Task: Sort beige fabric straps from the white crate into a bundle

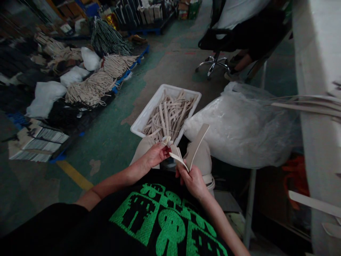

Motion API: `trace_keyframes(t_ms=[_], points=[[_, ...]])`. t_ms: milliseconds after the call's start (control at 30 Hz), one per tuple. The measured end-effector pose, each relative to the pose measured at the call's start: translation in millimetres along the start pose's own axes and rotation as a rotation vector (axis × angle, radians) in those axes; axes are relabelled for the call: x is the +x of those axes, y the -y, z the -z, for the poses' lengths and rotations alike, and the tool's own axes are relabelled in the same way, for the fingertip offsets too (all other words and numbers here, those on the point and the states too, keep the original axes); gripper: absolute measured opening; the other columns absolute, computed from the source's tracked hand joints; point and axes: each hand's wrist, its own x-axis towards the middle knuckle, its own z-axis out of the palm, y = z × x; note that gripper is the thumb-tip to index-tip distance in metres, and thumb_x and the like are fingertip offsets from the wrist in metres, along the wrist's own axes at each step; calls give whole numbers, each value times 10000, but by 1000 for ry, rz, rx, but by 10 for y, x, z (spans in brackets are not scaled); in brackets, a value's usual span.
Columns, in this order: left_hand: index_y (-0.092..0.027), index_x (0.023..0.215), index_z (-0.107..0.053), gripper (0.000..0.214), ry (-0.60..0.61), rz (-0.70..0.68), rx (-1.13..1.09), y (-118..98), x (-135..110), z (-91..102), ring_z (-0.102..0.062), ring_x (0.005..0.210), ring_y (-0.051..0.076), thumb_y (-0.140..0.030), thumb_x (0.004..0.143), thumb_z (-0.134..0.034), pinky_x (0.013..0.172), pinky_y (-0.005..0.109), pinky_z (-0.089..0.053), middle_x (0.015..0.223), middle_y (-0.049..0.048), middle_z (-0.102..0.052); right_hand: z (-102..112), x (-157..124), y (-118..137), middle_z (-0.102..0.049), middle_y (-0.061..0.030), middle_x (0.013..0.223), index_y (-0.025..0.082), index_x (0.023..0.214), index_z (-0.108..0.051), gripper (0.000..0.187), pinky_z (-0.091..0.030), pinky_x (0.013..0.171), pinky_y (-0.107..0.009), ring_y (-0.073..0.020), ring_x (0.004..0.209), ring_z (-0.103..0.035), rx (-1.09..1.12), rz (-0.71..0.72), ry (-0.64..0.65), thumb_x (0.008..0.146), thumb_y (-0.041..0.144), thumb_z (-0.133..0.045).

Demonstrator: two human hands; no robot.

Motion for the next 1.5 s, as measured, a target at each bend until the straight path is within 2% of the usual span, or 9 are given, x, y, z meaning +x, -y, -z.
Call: trace_keyframes(t_ms=[133,400,633,867,1067,1200,1333,1500], points=[[-129,826,-675,262,-4,-18,42,9,-6,2,-682,697,152,-335,750,-818,686,263,-537,749,61,-720,-3,26,10,-537,18,484,220,701,-578,452,-403,529,-259,-136,465,-514,-21,-4,-5,953,555,-409],[-139,843,-690,301,22,-33,61,40,41,53,-647,641,134,-352,698,-846,654,253,-513,700,35,-702,-31,35,4,-549,10,511,234,674,-550,397,-426,512,-272,-153,462,-534,-76,-7,-22,918,519,-420],[-136,854,-707,247,41,5,78,14,30,59,-678,709,158,-315,724,-817,687,267,-512,771,60,-733,-12,57,-7,-529,10,465,245,649,-550,407,-420,503,-273,-159,452,-527,-124,-9,-69,916,521,-416],[-121,877,-721,360,65,-21,103,24,25,6,-658,699,157,-397,675,-831,681,269,-510,849,91,-755,-31,72,-103,-537,17,467,237,661,-562,350,-400,495,-272,-157,451,-523,-135,-33,-33,890,482,-464],[-112,820,-719,382,67,-39,167,-6,-22,-34,-631,665,140,-370,601,-895,647,247,-482,742,64,-717,-55,102,-141,-534,20,451,237,660,-556,409,-391,474,-277,-156,419,-519,-111,-55,-48,895,556,-454],[-115,769,-703,350,38,-30,189,27,21,-2,-599,605,118,-302,565,-917,628,251,-474,681,24,-674,-84,134,-118,-592,2,502,232,687,-566,421,-403,472,-280,-154,420,-538,-29,-66,-82,872,604,-498],[-134,798,-706,276,15,6,85,46,9,-7,-646,686,137,-284,641,-875,735,285,-516,770,39,-714,-69,141,-112,-616,-5,533,225,759,-584,448,-394,452,-279,-152,421,-537,126,-73,-148,818,669,-566],[-142,847,-716,264,44,71,66,7,-51,-56,-694,771,185,-391,775,-764,799,326,-527,829,90,-749,-10,110,-104,-562,-4,434,207,682,-604,428,-365,447,-268,-137,407,-480,154,-142,-123,768,627,-620]])
